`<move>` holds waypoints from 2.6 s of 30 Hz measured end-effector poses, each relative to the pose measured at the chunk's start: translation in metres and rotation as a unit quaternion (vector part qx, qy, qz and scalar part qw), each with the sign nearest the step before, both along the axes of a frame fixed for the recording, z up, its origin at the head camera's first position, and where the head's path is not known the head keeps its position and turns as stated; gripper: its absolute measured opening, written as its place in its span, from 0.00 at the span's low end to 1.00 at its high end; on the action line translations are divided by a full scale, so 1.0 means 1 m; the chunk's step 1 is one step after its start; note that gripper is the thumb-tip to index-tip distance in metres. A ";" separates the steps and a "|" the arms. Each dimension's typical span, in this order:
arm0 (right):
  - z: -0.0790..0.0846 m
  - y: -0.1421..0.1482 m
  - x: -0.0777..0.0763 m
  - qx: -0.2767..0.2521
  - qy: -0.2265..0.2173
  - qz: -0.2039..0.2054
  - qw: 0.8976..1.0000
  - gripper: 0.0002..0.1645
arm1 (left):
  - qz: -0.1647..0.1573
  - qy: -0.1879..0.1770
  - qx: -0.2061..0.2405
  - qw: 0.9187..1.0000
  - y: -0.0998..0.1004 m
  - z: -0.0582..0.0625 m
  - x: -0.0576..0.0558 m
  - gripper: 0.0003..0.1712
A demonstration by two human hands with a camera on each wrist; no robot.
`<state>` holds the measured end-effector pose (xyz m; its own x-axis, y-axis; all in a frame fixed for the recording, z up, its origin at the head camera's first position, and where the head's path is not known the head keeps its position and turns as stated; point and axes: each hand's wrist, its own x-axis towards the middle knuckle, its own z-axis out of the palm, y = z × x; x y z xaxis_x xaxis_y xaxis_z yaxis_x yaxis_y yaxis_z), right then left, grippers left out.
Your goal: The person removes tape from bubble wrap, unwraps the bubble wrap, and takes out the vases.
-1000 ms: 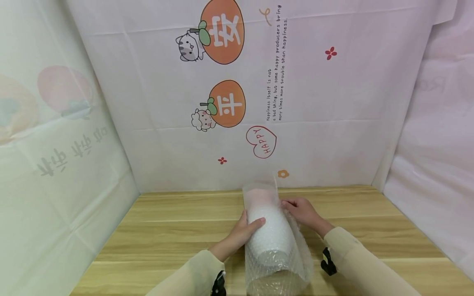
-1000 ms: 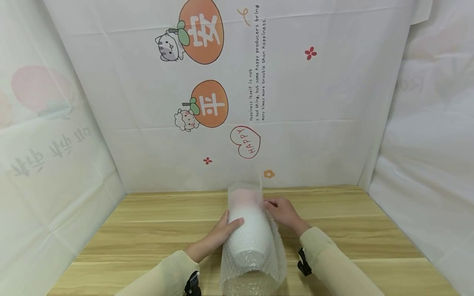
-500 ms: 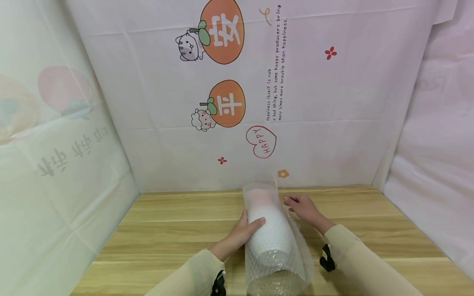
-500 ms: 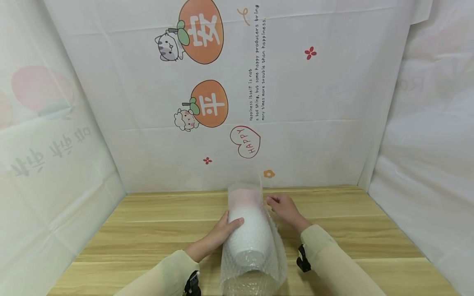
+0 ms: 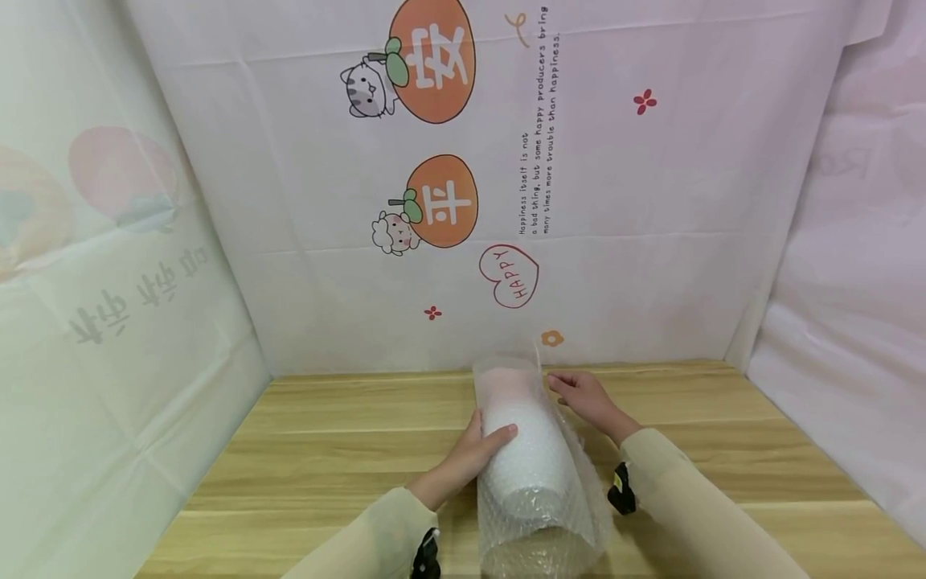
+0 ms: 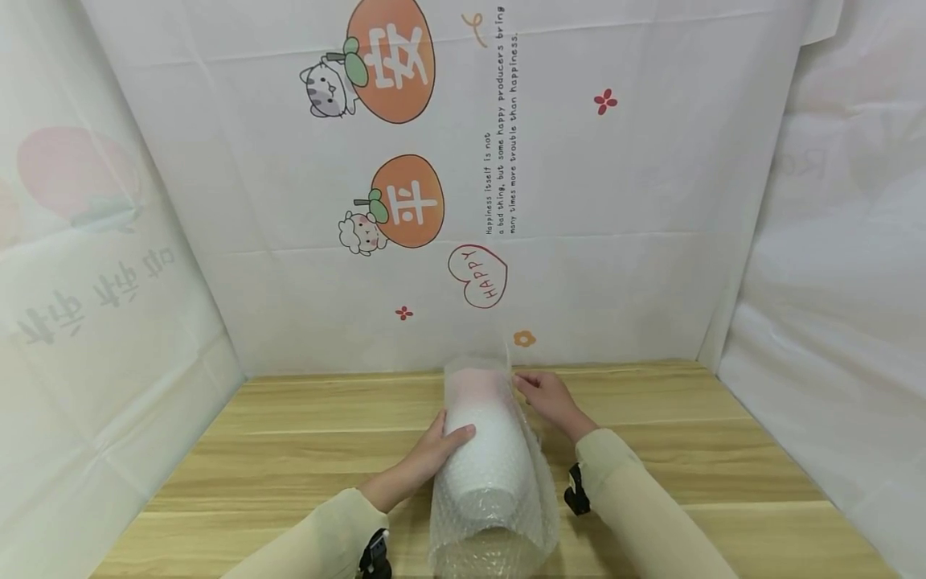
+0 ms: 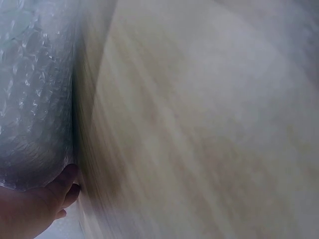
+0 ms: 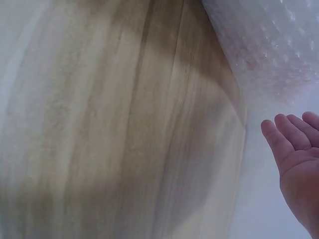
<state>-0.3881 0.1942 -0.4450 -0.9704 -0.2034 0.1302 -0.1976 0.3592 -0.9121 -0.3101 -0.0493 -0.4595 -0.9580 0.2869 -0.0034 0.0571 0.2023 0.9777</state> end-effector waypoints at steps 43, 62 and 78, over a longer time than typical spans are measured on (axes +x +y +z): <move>-0.005 -0.005 -0.018 0.028 -0.006 -0.022 0.999 0.26 | 0.007 0.002 -0.002 1.000 0.001 0.003 0.004 0.58; -0.001 -0.010 -0.017 0.133 0.083 -0.032 0.987 0.22 | 0.011 0.001 -0.004 1.000 0.001 0.002 0.001 0.59; -0.006 -0.010 -0.017 0.135 0.098 -0.032 0.986 0.19 | 0.005 0.004 0.000 1.000 0.001 -0.001 -0.001 0.59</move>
<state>-0.4049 0.1847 -0.4506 -0.9440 -0.1957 0.2658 -0.3296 0.6005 -0.7285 -0.3107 -0.0481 -0.4603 -0.9607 0.2775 0.0042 0.0628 0.2024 0.9773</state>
